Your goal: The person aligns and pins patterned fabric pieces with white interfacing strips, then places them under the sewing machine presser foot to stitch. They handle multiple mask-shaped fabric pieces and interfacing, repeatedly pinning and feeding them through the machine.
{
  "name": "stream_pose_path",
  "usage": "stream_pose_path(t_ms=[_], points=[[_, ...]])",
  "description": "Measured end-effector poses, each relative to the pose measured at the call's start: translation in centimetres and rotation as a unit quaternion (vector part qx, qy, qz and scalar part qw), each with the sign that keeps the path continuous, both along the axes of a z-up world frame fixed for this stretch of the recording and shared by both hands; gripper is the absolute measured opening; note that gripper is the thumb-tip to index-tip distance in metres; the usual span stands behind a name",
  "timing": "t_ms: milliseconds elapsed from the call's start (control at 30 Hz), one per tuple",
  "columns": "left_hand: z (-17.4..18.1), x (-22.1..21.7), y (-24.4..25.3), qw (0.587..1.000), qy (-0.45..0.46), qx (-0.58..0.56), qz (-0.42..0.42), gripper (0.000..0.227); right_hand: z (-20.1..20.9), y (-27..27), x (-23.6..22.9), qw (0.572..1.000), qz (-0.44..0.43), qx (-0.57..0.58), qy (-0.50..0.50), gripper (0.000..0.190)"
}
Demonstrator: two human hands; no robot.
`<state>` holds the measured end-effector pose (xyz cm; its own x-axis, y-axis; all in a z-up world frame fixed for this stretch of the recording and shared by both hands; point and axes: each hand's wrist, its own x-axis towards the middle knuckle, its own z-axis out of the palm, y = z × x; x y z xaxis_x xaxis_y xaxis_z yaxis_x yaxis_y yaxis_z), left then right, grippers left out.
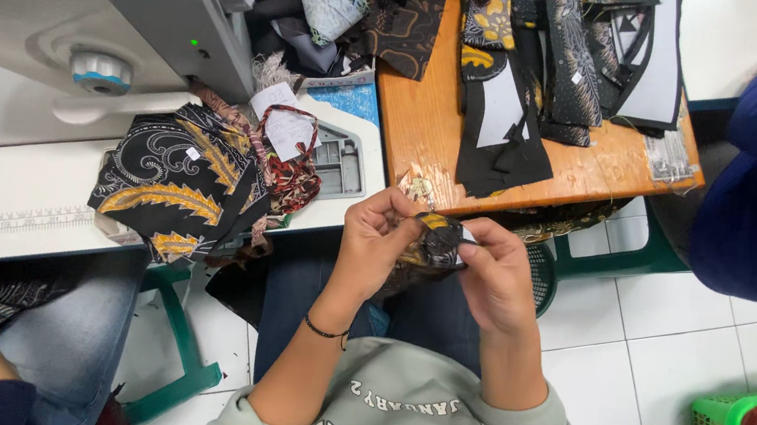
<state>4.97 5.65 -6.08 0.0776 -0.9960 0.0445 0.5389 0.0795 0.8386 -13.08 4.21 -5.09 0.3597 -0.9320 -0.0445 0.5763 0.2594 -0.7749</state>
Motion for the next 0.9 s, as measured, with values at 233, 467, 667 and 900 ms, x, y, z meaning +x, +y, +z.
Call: stream_pose_path(t_ms=[233, 467, 667, 900], points=[[0.4, -0.8, 0.2, 0.998, -0.050, -0.008, -0.026, 0.014, 0.4, 0.2, 1.0, 0.951, -0.177, -0.172, 0.186, 0.008], [0.2, -0.5, -0.9, 0.998, -0.028, 0.026, -0.044, 0.017, 0.4, -0.6, 1.2, 0.999, -0.012, 0.025, -0.046, 0.011], [1.2, -1.0, -1.3, 0.994, -0.089, 0.010, 0.064, 0.023, -0.8, -1.3, 1.7, 0.994, -0.018, -0.050, 0.093, 0.019], [-1.9, -1.6, -2.0, 0.991, -0.110, 0.017, 0.069, 0.045, -0.4, -0.7, 0.5, 0.995, 0.053, 0.016, -0.082, 0.030]])
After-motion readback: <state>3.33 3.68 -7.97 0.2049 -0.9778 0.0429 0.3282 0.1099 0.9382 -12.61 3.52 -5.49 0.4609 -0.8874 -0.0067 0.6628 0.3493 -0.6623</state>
